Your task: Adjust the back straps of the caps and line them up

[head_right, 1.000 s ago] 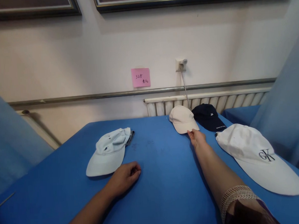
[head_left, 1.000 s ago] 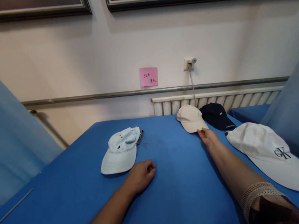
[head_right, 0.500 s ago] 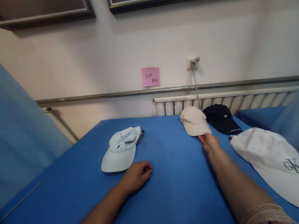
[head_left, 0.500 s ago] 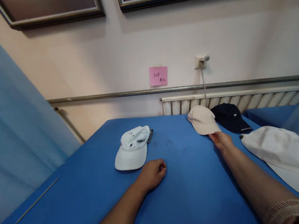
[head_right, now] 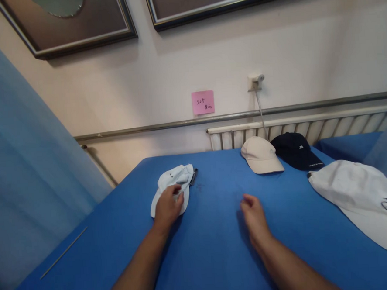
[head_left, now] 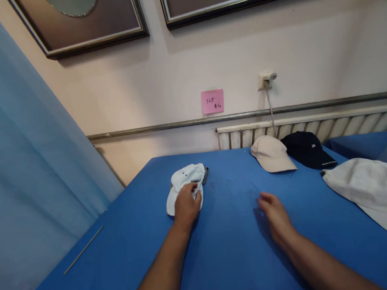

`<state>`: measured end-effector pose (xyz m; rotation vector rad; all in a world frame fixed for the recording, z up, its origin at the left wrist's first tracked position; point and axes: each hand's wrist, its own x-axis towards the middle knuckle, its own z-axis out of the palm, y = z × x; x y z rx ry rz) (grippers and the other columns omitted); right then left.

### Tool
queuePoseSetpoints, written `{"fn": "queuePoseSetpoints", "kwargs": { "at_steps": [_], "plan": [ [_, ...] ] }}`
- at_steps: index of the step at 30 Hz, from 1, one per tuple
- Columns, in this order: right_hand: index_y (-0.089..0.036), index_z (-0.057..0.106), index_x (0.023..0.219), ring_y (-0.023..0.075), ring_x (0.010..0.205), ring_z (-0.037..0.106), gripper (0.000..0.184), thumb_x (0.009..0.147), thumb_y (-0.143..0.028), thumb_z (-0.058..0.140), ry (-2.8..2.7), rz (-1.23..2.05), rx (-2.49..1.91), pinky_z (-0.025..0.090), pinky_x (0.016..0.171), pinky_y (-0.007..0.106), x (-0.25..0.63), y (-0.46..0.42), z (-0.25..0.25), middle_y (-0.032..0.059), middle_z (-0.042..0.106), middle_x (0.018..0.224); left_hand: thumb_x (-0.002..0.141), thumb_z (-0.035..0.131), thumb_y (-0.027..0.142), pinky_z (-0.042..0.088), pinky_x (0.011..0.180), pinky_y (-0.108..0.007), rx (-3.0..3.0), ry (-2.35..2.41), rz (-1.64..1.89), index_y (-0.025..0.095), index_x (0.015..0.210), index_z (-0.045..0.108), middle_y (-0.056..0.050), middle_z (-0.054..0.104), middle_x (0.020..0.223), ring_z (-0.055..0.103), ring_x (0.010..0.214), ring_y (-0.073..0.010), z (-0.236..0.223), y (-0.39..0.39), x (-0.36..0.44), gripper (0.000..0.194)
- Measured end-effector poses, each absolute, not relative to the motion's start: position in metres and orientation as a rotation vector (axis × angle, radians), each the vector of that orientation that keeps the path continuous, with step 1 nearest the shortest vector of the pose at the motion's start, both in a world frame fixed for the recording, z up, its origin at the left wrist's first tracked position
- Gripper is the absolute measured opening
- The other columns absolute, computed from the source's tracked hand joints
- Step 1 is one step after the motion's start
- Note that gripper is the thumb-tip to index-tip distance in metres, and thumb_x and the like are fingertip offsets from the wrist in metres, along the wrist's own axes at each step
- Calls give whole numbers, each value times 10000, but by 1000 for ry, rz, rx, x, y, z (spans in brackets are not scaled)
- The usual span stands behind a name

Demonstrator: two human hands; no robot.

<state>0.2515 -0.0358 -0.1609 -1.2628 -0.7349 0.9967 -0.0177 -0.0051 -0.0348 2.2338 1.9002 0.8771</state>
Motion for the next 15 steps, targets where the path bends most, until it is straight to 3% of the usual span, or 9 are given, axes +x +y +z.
{"fn": "queuePoseSetpoints", "kwargs": {
  "at_steps": [3,7,12,15],
  "plan": [
    [-205,603,976,200,859,645,234,746,-189,563,-1130,1040,-1316,511,788,327,207,-58,-144,70,668,928,778,621,340,329,1043,-415,2330,2080,698,178,1235,520,-133,539,1317,451,1245,-300,-31,-4,-28,495],
    [-224,631,895,166,870,604,241,718,-83,548,-1775,882,-1164,468,807,291,197,-60,-123,31,646,949,621,737,351,164,1093,-584,2352,2158,272,216,1384,392,-148,243,1549,153,1418,-389,-44,-3,-27,849],
    [-195,616,877,139,765,601,192,783,-80,494,-1692,1012,-1211,476,718,255,208,-49,-120,16,637,834,660,619,154,139,1076,-636,2376,2236,127,204,1423,348,-138,158,1578,82,1440,-372,-54,2,-22,811],
    [-194,623,853,135,761,593,190,770,-68,507,-1728,969,-1200,464,713,247,208,-50,-120,12,633,834,657,606,132,152,1078,-638,2350,2251,129,186,1420,357,-143,155,1579,86,1440,-376,-49,1,-18,805]
  ]
}}
